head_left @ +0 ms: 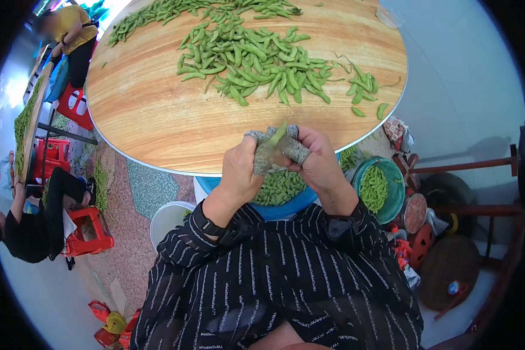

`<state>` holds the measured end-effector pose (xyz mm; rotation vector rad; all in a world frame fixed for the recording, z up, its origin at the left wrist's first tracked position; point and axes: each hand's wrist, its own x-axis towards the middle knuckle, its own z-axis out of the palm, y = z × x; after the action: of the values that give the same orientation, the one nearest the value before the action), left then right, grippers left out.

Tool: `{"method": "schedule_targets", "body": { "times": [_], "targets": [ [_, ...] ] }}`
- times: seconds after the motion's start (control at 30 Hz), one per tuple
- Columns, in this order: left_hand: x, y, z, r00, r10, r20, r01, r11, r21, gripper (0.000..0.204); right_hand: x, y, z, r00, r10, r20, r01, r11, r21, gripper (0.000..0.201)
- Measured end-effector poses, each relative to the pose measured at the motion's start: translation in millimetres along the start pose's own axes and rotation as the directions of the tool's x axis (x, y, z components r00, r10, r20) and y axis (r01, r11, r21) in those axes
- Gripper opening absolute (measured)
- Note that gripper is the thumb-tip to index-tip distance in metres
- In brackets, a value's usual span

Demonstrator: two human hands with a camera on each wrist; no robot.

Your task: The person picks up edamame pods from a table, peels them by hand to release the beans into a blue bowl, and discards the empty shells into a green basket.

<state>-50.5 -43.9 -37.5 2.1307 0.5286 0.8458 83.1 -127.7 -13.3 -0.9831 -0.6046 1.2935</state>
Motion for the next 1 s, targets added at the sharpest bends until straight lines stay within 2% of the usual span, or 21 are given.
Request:
{"method": "schedule_targets", "body": {
  "times": [0.07, 0.1, 0.13, 0.17, 0.2, 0.27, 0.3, 0.4, 0.47, 0.5, 0.53, 0.6, 0.67, 0.7, 0.73, 0.77, 0.8, 0.87, 0.93, 0.97, 1.0],
  "targets": [
    [3.7, -2.6, -2.1, 0.995, -0.093, 0.037, 0.1, 0.967, -0.236, 0.013, 4.4, 5.6, 1.0, 0.999, -0.013, -0.034, 0.012, 1.0, -0.018, 0.013],
    [5.8, -4.6, -1.7, 0.994, -0.096, 0.052, 0.106, 0.964, -0.246, 0.013, 6.4, 7.1, 2.0, 0.998, -0.056, -0.041, 0.053, 0.995, -0.083, 0.014],
    [7.2, -6.1, -1.4, 0.993, -0.108, 0.042, 0.116, 0.932, -0.344, 0.013, 7.7, 8.7, 4.1, 0.994, -0.098, -0.044, 0.09, 0.985, -0.148, 0.016],
    [7.9, -6.7, -1.7, 0.992, -0.122, 0.032, 0.123, 0.891, -0.437, 0.014, 7.8, 7.7, 8.2, 0.994, -0.094, -0.059, 0.085, 0.986, -0.145, 0.016],
    [8.6, -6.5, -2.5, 0.992, -0.121, 0.045, 0.129, 0.888, -0.441, 0.014, 7.6, 4.3, 13.6, 0.989, -0.126, -0.081, 0.11, 0.979, -0.173, 0.016],
    [11.1, -4.3, -4.3, 0.961, -0.237, 0.14, 0.269, 0.694, -0.668, 0.016, 9.0, 3.6, 18.3, 0.98, -0.161, -0.115, 0.136, 0.97, -0.199, 0.017],
    [13.1, -3.0, -4.4, 0.959, -0.238, 0.154, 0.278, 0.689, -0.669, 0.016, 9.5, 4.8, 18.3, 0.977, -0.176, -0.122, 0.148, 0.967, -0.209, 0.016],
    [13.9, -2.1, -4.2, 0.92, -0.322, 0.224, 0.376, 0.561, -0.737, 0.019, 8.3, 11.4, 16.4, 0.971, -0.197, -0.136, 0.156, 0.952, -0.262, 0.016],
    [15.5, -1.5, -5.5, 0.901, -0.356, 0.247, 0.4, 0.464, -0.79, 0.022, 9.2, 14.6, 13.5, 0.968, -0.215, -0.131, 0.165, 0.934, -0.316, 0.016],
    [17.5, 1.8, -7.1, 0.854, -0.422, 0.306, 0.457, 0.323, -0.829, 0.023, 10.8, 17.2, 13.3, 0.959, -0.262, -0.108, 0.212, 0.916, -0.341, 0.016],
    [15.4, -1.6, -5.9, 0.852, -0.42, 0.313, 0.461, 0.316, -0.83, 0.023, 11.5, 18.5, 14.3, 0.948, -0.308, -0.08, 0.259, 0.893, -0.367, 0.015],
    [10.9, -12.4, -1.4, 0.92, -0.31, 0.24, 0.36, 0.428, -0.829, 0.023, 8.6, 14.3, 17.4, 0.958, -0.261, -0.12, 0.199, 0.905, -0.375, 0.015],
    [10.3, -12.0, 0.6, 0.936, -0.287, 0.204, 0.327, 0.492, -0.807, 0.023, 11.4, 12.6, 12.9, 0.986, -0.096, -0.137, 0.073, 0.984, -0.164, 0.013],
    [10.1, -11.1, 1.6, 0.945, -0.272, 0.182, 0.307, 0.546, -0.779, 0.023, 10.9, 10.1, 11.2, 0.986, -0.112, -0.121, 0.091, 0.981, -0.172, 0.013],
    [10.2, -11.9, 3.4, 0.951, -0.262, 0.164, 0.288, 0.556, -0.78, 0.023, 8.2, 8.7, 9.4, 0.993, -0.077, -0.089, 0.07, 0.994, -0.079, 0.02],
    [9.9, -13.0, 5.3, 0.96, -0.25, 0.129, 0.262, 0.625, -0.736, 0.025, 5.6, 7.2, 8.2, 0.998, -0.041, -0.054, 0.042, 0.999, 0.014, 0.028],
    [9.5, -12.6, 6.2, 0.967, -0.237, 0.095, 0.236, 0.689, -0.685, 0.026, 3.6, 5.7, 7.8, 0.998, -0.05, -0.039, 0.05, 0.999, 0.01, 0.028],
    [10.1, -7.5, 5.7, 0.963, -0.25, 0.098, 0.252, 0.712, -0.655, 0.022, 0.1, 3.1, 6.8, 0.996, -0.085, -0.026, 0.087, 0.992, 0.095, 0.03],
    [10.7, -8.8, 9.8, 0.987, -0.158, 0.038, 0.155, 0.841, -0.518, 0.016, -0.8, 1.5, 4.1, 0.996, -0.081, -0.024, 0.083, 0.99, 0.111, 0.03],
    [10.7, -8.7, 9.3, 0.988, -0.152, 0.029, 0.145, 0.848, -0.51, 0.016, -0.6, 0.2, 1.5, 0.997, -0.071, -0.036, 0.075, 0.989, 0.126, 0.03],
    [10.2, -9.0, 7.9, 0.986, -0.144, 0.079, 0.164, 0.889, -0.428, 0.017, 0.0, -0.8, -2.5, 0.997, -0.079, -0.023, 0.081, 0.989, 0.126, 0.03]
  ]
}}
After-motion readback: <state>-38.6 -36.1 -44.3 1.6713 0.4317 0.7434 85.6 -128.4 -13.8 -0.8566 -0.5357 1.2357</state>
